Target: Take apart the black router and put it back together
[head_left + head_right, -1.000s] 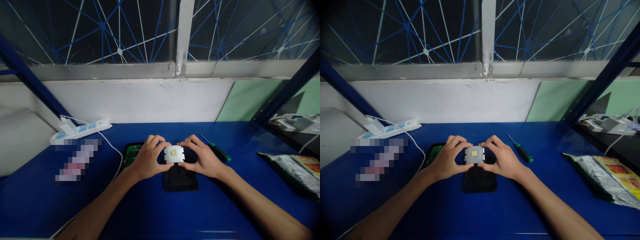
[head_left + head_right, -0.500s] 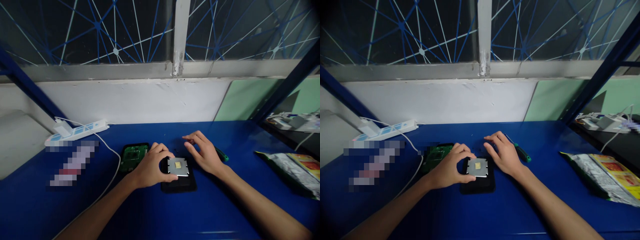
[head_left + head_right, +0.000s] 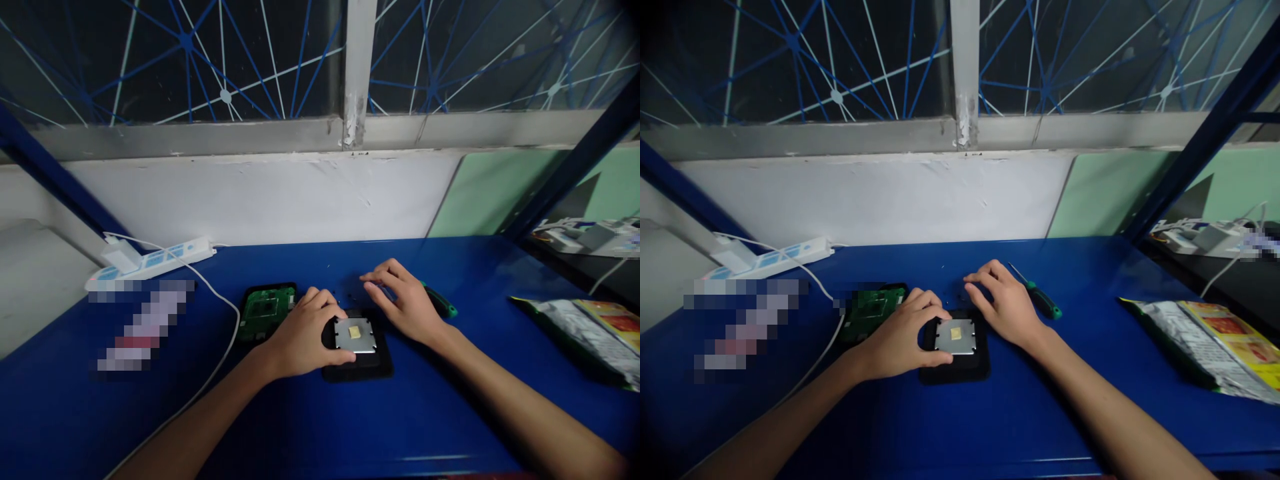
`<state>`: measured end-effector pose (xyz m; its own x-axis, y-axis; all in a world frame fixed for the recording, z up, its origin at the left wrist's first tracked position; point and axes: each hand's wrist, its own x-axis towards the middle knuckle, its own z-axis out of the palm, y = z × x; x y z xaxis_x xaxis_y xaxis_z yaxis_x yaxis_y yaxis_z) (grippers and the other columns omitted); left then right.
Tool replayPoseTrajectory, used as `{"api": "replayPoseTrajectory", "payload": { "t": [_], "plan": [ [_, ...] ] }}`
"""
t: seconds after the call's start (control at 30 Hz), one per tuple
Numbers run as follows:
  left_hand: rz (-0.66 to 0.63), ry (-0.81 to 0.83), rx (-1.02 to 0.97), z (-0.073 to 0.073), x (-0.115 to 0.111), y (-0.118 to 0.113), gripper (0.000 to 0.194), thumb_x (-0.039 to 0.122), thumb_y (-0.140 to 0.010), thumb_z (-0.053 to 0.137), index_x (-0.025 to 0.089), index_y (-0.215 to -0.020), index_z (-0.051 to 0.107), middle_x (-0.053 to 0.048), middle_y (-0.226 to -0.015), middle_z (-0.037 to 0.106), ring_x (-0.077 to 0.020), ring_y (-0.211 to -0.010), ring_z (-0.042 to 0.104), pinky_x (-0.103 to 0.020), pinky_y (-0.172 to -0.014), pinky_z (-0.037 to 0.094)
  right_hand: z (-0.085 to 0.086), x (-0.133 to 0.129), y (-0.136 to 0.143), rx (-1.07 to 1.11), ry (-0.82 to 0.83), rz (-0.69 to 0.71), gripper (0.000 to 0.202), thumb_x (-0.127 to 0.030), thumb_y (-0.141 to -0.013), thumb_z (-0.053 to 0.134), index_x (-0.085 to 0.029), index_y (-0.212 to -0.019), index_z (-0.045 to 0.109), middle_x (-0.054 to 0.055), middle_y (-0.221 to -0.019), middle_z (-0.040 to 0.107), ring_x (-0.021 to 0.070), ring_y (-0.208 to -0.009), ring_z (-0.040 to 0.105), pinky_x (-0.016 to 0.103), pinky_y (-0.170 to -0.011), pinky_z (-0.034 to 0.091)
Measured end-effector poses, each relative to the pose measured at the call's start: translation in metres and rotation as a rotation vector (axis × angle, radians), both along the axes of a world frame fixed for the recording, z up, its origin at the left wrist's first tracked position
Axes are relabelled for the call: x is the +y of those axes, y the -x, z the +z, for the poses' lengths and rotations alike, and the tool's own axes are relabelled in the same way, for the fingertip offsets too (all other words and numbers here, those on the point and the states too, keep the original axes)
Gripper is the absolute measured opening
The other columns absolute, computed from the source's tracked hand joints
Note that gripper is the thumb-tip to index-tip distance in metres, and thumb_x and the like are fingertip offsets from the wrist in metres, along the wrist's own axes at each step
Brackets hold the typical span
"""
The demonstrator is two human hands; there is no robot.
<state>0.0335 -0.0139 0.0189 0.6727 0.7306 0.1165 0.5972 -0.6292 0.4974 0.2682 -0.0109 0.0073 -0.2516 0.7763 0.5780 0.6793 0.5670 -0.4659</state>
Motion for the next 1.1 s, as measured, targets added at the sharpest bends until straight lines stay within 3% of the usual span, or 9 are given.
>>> {"api": "replayPoseTrajectory", "payload": {
  "t": [0.4,0.6,0.83,1.1],
  "plan": [
    [0.008,-0.031,0.049,-0.001,0.001,0.001,0.046,0.044,-0.068,0.089,0.022,-0.102,0.067,-0.004,-0.107,0.058,-0.0273,-0.104,0.049,-0.045,-0.092,0.047,-0.002,0.002,-0.001,-0.036,0.032,-0.028,0.024,-0.036,-0.1,0.05,-0.022,-0.108,0.068,0.007,-0.102,0.063,0.0199,-0.094,0.067,0.038,-0.083,0.057],
    [0.016,-0.011,0.011,0.001,0.002,0.002,0.039,0.041,-0.078,0.081,0.024,-0.109,0.066,-0.004,-0.109,0.06,-0.0269,-0.106,0.05,-0.045,-0.093,0.047,-0.009,0.008,-0.004,-0.222,0.106,-0.27,0.03,-0.04,-0.098,0.049,-0.021,-0.113,0.067,0.01,-0.105,0.065,0.0255,-0.092,0.068,0.042,-0.075,0.058],
    [0.024,-0.06,-0.03,0.006,0.005,0.005,0.025,0.04,-0.088,0.069,0.024,-0.107,0.065,-0.004,-0.109,0.063,-0.0263,-0.105,0.052,-0.045,-0.093,0.048,-0.014,0.009,-0.01,-0.342,0.091,-0.412,0.035,-0.044,-0.095,0.051,-0.019,-0.116,0.064,0.013,-0.104,0.065,0.0287,-0.092,0.068,0.039,-0.062,0.056],
    [-0.041,-0.06,0.019,0.012,0.004,0.011,0.037,0.041,-0.083,0.076,0.025,-0.113,0.064,-0.005,-0.117,0.061,-0.0258,-0.109,0.054,-0.043,-0.099,0.045,-0.021,0.012,-0.013,-0.443,0.226,-0.374,0.029,-0.032,-0.094,0.053,-0.02,-0.118,0.064,0.013,-0.103,0.07,0.0253,-0.082,0.071,0.033,-0.057,0.051]
  ]
}}
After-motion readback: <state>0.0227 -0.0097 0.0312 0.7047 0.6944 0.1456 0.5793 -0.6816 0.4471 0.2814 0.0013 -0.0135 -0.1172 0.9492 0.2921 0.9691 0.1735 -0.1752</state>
